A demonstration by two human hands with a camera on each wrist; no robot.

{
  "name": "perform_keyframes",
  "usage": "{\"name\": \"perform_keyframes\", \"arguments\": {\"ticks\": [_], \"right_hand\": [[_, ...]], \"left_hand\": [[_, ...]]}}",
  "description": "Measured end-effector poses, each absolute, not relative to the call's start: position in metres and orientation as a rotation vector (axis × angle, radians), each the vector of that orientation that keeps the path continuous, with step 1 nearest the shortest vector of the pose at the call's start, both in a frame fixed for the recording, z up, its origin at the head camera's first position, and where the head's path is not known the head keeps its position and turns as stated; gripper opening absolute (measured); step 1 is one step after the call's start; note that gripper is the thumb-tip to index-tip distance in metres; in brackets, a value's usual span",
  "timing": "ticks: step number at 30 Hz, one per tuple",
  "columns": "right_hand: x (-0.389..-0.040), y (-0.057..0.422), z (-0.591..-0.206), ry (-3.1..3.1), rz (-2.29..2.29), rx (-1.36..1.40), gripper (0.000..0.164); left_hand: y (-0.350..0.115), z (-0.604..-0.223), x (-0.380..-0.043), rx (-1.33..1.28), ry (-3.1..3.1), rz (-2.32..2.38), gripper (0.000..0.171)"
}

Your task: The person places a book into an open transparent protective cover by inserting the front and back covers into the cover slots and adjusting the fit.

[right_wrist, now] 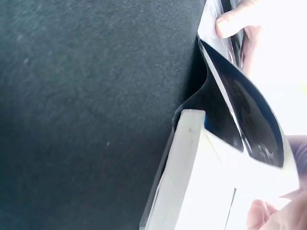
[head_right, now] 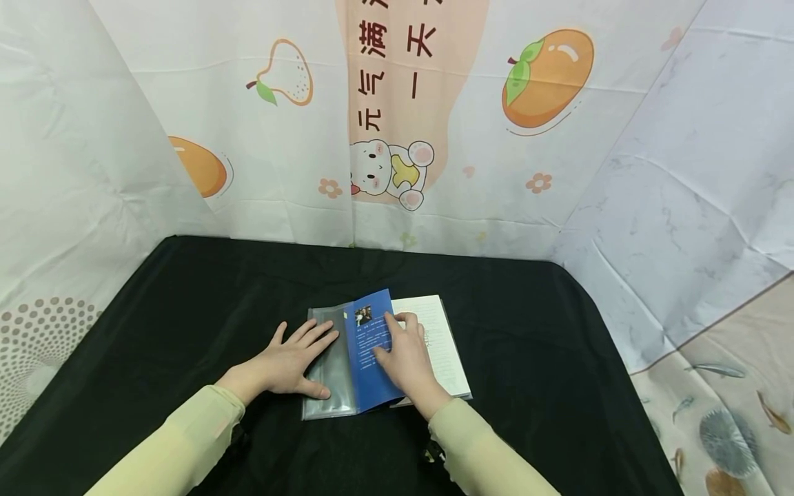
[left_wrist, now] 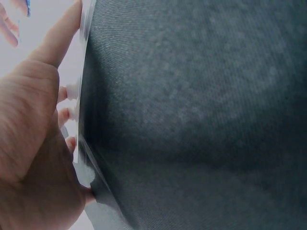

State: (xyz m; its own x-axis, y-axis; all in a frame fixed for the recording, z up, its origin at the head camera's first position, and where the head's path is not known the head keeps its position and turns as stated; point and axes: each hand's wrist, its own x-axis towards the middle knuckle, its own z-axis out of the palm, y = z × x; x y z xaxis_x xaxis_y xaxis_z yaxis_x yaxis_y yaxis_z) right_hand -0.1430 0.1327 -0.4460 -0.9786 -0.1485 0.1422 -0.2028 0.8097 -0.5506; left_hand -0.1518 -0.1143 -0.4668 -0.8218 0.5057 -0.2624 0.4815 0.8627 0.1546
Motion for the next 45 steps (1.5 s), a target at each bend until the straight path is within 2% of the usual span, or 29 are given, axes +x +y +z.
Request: {"name": "perform_keyframes", "arguments": {"ticks": [11, 22, 29, 45], "right_hand": [[-0.145, 0.147, -0.441, -2.946, 1.081, 0.178, 0.057], [-0.141, 0.154, -0.443, -2.967, 1.116, 0.119, 0.013], [-0.14, 0.154, -0.444, -2.942, 1.112, 0.165, 0.028], [-0.143, 0.15, -0.445, -2.963, 1.425, 0.014, 0.03]], "left_hand": [[-0.113, -0.466, -0.152, 0.747, 2.75, 0.1, 0.11], [-0.113, -0.466, -0.153, 0.746, 2.759, 0.083, 0.111], [-0.112, -0.468, -0.153, 0.738, 2.754, 0.078, 0.111], [-0.112, -0.465, -0.153, 0.729, 2.742, 0.099, 0.111]]}}
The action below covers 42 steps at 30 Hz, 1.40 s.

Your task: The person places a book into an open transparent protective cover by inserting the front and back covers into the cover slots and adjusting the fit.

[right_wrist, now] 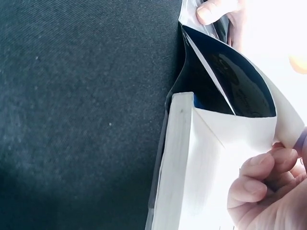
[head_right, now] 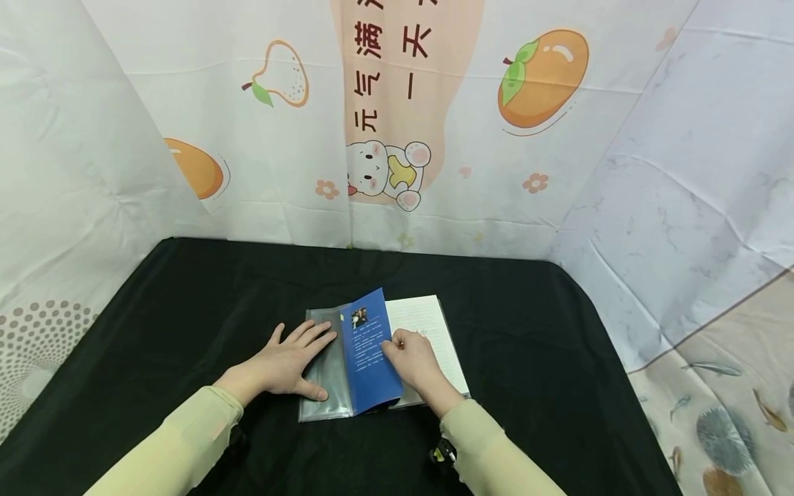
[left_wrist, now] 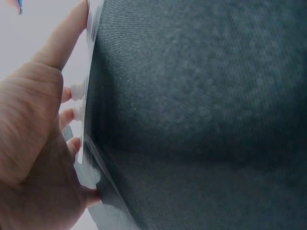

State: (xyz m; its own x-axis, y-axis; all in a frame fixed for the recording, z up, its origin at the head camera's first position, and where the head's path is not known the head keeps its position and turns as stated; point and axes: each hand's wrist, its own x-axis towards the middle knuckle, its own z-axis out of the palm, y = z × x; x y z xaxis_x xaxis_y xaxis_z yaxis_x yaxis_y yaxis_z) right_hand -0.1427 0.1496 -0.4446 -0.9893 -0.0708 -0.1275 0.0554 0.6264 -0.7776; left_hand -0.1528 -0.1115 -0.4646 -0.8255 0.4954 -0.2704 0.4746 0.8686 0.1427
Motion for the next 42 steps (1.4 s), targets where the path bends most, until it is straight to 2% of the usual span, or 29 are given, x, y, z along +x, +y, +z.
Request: {"name": "perform_keyframes", "arguments": {"ticks": [42], "right_hand": [[-0.137, 0.13, -0.444, 2.807, -1.34, -0.1, 0.032]], "left_hand": [[-0.113, -0.468, -0.151, 0.744, 2.752, 0.103, 0.109]]}}
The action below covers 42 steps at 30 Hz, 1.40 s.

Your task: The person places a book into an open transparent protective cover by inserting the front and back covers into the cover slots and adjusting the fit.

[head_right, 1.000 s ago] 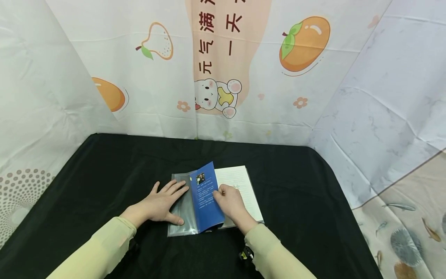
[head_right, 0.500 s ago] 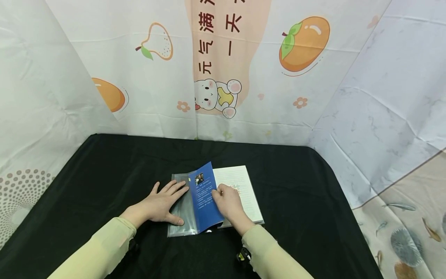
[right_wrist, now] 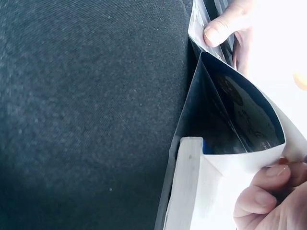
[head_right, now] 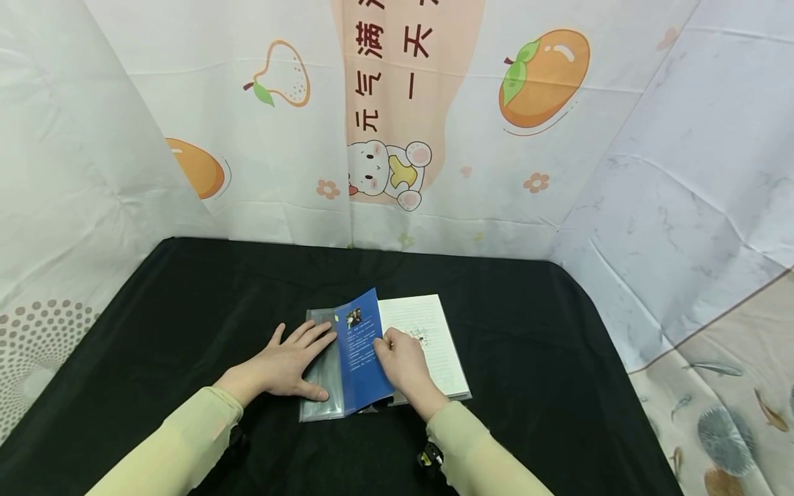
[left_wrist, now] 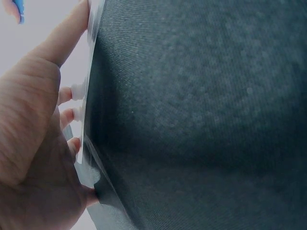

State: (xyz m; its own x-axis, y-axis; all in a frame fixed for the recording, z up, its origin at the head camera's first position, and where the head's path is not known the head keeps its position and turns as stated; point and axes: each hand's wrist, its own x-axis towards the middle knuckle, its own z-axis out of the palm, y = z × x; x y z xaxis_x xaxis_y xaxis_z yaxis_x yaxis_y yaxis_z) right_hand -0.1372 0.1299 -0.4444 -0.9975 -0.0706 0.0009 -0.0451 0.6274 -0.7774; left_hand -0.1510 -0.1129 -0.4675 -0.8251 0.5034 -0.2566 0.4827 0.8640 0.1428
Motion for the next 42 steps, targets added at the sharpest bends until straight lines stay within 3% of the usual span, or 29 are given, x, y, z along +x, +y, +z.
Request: {"name": "perform_keyframes", "arguments": {"ticks": [42], "right_hand": [[-0.1365, 0.1223, -0.4447, 2.688, -1.262, -0.108, 0.031]], "left_hand": [[-0.1147, -0.4683, -0.1494, 0.764, 2.806, 0.11, 0.112]]}}
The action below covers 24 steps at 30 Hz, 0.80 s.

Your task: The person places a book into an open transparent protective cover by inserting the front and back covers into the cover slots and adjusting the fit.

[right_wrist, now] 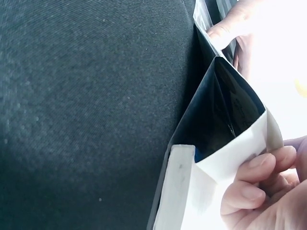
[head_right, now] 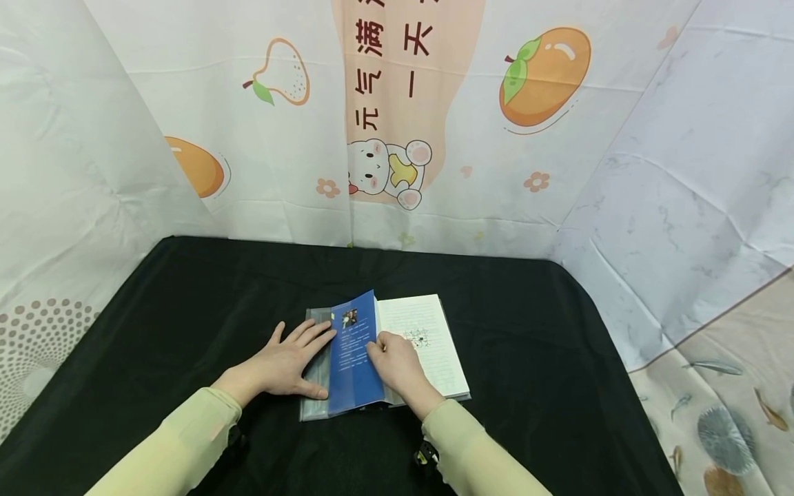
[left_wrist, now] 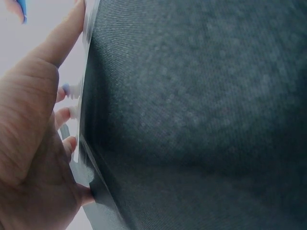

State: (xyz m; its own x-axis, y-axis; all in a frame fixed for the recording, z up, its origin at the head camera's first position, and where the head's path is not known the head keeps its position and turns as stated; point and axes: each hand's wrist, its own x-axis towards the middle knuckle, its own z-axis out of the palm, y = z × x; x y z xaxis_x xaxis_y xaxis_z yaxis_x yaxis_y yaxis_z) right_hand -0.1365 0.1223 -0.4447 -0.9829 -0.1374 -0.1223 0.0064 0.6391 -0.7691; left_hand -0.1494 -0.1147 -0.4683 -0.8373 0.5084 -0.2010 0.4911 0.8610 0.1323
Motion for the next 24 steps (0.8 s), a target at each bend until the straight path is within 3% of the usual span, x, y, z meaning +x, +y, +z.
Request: {"name": "perform_keyframes", "arguments": {"ticks": [24], "right_hand": [[-0.1358, 0.1187, -0.4485, 2.72, -1.165, -0.231, 0.032]], "left_hand": [[-0.1158, -0.4673, -0.1501, 0.773, 2.814, 0.151, 0.111]]}}
